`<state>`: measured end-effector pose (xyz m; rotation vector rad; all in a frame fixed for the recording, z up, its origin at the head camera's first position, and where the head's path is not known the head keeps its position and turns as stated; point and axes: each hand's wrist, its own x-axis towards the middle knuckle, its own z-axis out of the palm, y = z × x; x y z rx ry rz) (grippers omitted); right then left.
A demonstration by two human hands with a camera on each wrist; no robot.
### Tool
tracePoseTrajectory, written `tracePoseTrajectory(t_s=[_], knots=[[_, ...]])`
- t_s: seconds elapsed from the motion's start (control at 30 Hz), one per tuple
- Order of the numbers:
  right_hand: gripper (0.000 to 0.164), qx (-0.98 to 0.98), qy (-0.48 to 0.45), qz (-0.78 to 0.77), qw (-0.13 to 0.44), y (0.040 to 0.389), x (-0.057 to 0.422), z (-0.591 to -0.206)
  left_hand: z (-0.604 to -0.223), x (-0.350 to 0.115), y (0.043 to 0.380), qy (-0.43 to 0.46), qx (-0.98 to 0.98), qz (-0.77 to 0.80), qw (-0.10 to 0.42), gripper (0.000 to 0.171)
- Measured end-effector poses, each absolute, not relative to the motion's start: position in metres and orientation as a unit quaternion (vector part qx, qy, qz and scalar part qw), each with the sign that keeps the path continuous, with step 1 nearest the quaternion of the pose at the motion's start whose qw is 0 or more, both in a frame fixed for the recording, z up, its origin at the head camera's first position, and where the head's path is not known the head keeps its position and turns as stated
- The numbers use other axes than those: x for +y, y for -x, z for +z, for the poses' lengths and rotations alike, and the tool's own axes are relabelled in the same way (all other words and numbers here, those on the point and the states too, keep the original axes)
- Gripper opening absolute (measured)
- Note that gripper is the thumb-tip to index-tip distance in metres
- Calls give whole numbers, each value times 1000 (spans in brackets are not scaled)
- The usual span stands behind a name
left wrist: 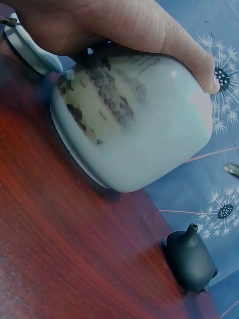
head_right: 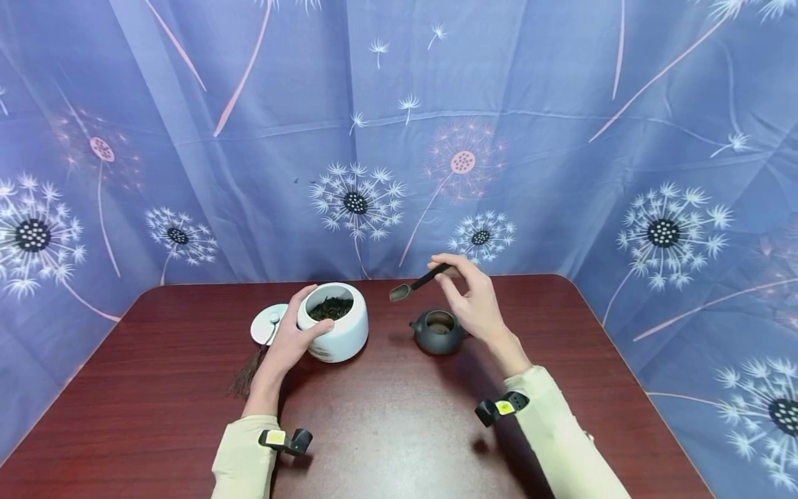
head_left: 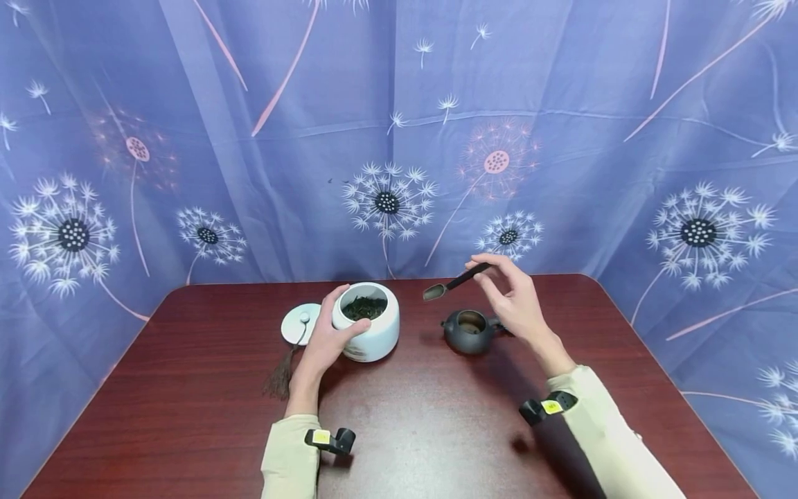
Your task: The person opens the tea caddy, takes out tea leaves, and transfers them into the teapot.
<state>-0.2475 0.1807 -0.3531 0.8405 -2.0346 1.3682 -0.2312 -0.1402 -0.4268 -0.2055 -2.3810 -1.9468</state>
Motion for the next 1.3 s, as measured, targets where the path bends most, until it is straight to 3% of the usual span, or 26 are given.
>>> tracePoseTrajectory(t_s=[1.03, 1.3], knots=[[28, -723, -372, 525, 253, 250, 113, -339, -428, -140, 231, 71, -763, -641, 28, 84], [29, -734, -377, 506, 250, 276, 99, -373, -438, -142, 239, 68, -764, -641, 32, 85]])
